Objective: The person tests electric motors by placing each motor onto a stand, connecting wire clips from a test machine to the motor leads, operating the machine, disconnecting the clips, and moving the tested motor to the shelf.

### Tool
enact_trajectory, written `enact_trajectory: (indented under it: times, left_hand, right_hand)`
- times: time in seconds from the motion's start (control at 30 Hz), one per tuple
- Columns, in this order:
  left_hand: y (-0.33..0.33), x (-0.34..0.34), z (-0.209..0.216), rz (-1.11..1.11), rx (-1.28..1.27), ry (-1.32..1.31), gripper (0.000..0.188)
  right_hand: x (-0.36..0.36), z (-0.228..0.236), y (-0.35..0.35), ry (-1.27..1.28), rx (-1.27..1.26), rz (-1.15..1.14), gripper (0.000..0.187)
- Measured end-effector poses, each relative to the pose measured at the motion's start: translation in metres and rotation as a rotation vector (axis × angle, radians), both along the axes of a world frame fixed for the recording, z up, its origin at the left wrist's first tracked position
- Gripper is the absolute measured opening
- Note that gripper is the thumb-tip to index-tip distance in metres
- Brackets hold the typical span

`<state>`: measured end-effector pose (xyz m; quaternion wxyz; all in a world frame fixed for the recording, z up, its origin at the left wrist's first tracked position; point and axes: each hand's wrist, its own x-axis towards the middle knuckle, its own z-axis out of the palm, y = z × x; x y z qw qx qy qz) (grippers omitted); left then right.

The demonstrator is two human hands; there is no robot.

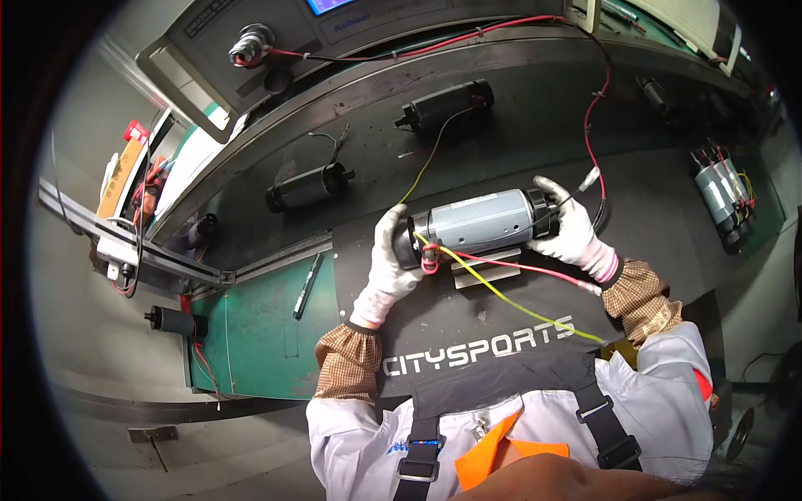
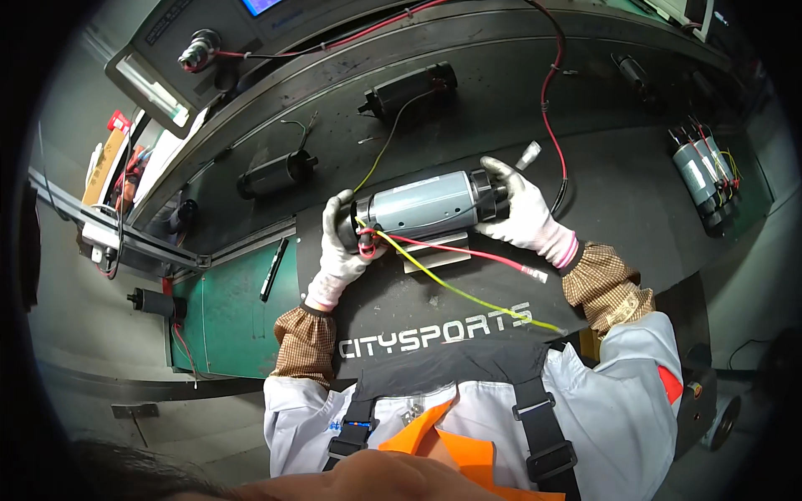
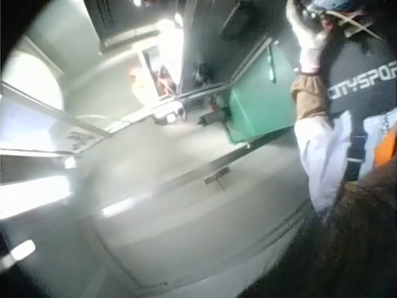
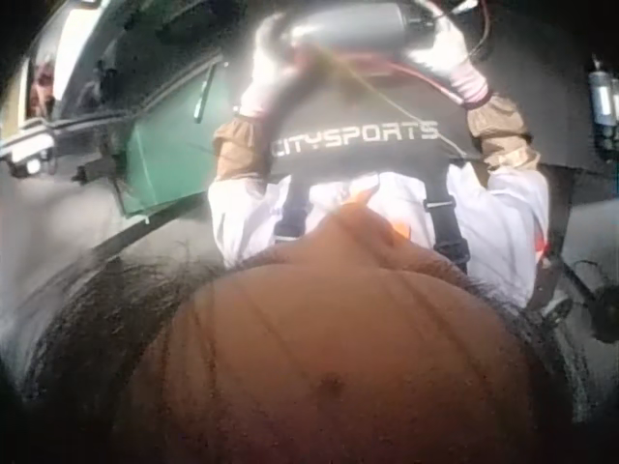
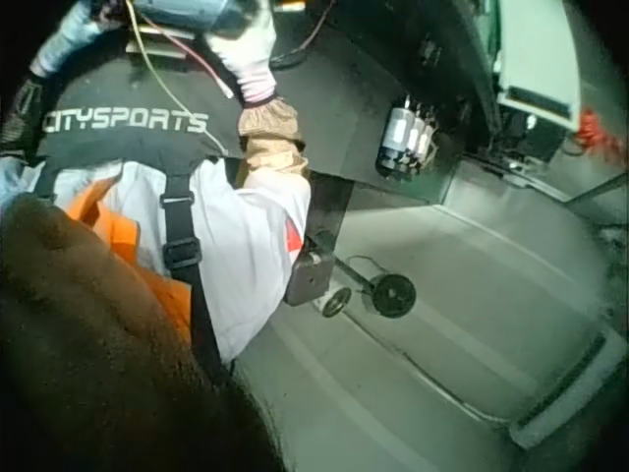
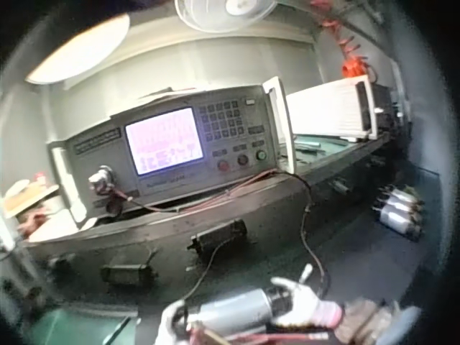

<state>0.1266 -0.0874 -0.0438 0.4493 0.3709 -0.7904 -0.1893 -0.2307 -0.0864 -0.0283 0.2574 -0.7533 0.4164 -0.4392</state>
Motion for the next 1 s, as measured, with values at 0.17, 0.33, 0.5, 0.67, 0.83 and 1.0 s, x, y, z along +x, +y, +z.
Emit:
enact_trajectory:
  times: [0.17,0.33,0.5,0.67,0.83,1.0]
  left_hand:
    - [0.027,-0.02,0.033,0.025,0.492,0.398,0.108]
    - [0.025,-0.017,0.05,-0.025,0.666,0.427,0.089]
    - [0.043,-0.068,0.131,0.118,-0.006,-0.161,0.083]
    - [0.069,-0.149,0.154,-0.292,-0.095,-0.505,0.069]
    - [0.068,-0.133,0.136,-0.639,-0.089,-0.56,0.059]
    - [0.048,-0.069,0.093,-0.138,-0.348,-0.229,0.065]
  right_hand:
    - [0.006,0.014,0.015,-0.452,0.393,0.014,0.096]
    - [0.005,0.027,0.032,-0.347,0.341,0.038,0.079]
    - [-0.003,0.026,0.063,-0.835,1.251,0.325,0.049]
    - [0.013,0.034,0.083,-1.226,1.176,-0.008,0.064]
    - [-0.01,0.04,0.076,-1.263,1.104,-0.155,0.028]
    - [-0.064,0.073,-0.044,-0.883,1.021,0.039,0.032]
